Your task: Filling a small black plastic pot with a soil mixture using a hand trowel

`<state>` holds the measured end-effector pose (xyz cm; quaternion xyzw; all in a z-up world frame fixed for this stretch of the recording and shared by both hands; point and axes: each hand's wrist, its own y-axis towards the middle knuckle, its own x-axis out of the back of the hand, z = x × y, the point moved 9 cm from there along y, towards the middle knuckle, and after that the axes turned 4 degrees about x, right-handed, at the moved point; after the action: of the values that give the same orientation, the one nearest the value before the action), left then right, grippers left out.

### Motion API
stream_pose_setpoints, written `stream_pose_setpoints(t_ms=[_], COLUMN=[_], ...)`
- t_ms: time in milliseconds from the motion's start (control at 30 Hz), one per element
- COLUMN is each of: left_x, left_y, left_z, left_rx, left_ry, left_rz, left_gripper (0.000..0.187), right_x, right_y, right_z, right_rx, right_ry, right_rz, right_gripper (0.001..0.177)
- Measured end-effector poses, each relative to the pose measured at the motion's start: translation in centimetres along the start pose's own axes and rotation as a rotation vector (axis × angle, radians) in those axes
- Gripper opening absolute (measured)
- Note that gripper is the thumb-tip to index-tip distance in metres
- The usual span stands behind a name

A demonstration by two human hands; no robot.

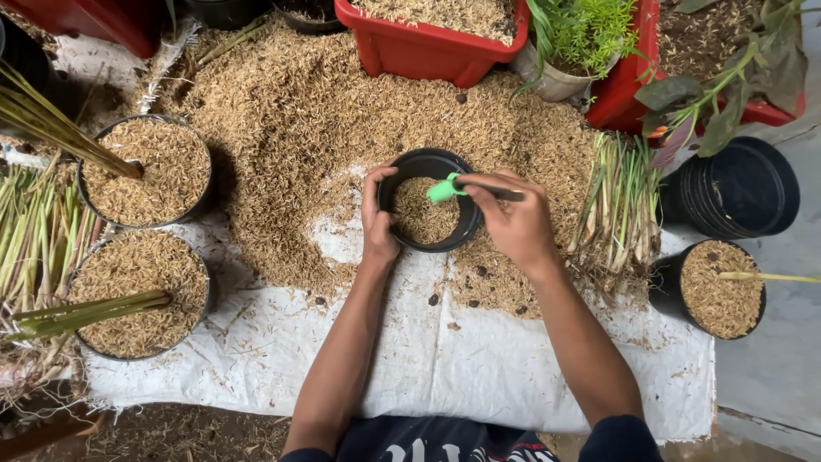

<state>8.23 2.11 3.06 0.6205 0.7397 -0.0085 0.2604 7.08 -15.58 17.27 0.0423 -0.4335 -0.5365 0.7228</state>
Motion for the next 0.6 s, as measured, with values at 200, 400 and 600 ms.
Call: stream_pose_setpoints(t_ms=[200, 400, 600], left_x=[0.1, 0.0, -0.3], left_y=[0.0, -0.2, -0.1], left_z=[0.3, -0.3, -0.6], left_rx=[-0.003, 0.010, 0.021], left_ry=[-0.012, 0.004, -0.003], left_rz=[0.000, 0.000, -0.010], left_gripper=[0.067, 0.068, 0.069], right_x=[0.6, -0.1, 0.3], right_y=[-1.1, -2.2, -3.1], right_z=[0.8, -0.4, -2.0], right_rx=[0.087, -0.091, -0.234], right_ry=[-0.026, -0.012, 0.046], right_rz=[-0.162, -0.284, -0.327], right_gripper=[0.020, 0.011, 0.015])
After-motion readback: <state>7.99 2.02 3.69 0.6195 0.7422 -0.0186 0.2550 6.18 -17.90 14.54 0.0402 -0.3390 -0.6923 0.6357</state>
